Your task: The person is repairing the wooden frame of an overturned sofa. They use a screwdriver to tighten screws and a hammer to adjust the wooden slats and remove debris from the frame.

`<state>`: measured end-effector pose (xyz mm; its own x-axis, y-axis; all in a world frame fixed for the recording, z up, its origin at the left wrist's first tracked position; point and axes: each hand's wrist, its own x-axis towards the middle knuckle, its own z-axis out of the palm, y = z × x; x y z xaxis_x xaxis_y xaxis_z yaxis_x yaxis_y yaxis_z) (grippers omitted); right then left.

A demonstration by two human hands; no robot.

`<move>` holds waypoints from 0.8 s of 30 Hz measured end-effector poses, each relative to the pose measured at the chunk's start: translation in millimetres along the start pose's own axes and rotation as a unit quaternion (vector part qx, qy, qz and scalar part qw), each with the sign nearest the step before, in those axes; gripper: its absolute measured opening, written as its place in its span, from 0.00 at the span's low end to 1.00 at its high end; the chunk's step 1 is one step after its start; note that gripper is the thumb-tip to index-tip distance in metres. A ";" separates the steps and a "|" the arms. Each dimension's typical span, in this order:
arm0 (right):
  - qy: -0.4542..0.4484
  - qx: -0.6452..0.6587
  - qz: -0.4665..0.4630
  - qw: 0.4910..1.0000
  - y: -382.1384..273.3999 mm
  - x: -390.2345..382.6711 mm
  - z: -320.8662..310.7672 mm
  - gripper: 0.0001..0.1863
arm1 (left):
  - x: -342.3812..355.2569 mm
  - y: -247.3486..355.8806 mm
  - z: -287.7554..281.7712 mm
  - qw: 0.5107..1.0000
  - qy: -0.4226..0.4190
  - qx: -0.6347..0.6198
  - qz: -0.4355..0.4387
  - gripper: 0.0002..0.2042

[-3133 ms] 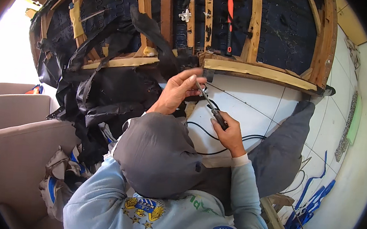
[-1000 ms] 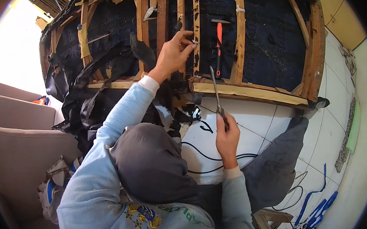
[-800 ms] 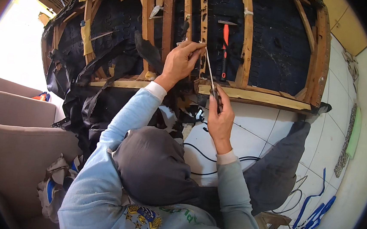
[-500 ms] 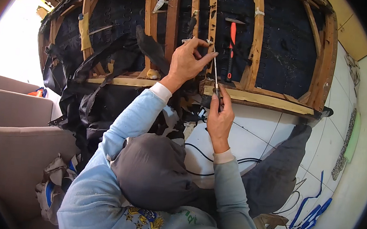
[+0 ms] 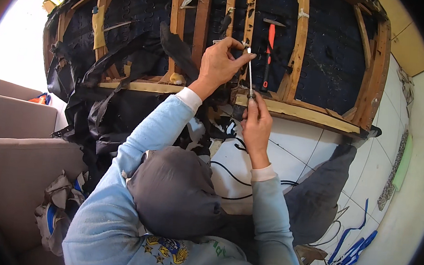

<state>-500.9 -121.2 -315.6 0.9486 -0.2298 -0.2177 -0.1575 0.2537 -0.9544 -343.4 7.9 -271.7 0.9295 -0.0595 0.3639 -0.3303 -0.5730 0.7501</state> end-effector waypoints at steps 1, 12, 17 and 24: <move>0.003 0.013 0.010 1.000 0.9 -1.3 4.1 0.23 | 0.3 -0.7 1.0 1.000 0.001 -0.003 0.002 0.24; 0.151 -0.221 -0.226 0.937 13.6 -6.6 44.4 0.21 | 0.7 -1.5 -2.2 1.000 0.002 -0.003 -0.005 0.21; 0.178 -0.190 -0.228 0.938 26.3 -3.0 65.6 0.21 | 3.0 -5.7 -3.2 1.000 0.001 -0.015 0.015 0.18; 0.047 0.046 -0.012 0.998 19.1 0.6 38.3 0.20 | -0.6 -2.3 -0.3 1.000 0.003 -0.019 0.003 0.18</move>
<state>-492.8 -80.6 -326.1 0.9209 -0.3238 -0.2168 -0.1046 0.3304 -0.9380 -343.2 9.5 -273.5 0.9264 -0.0571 0.3721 -0.3420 -0.5409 0.7684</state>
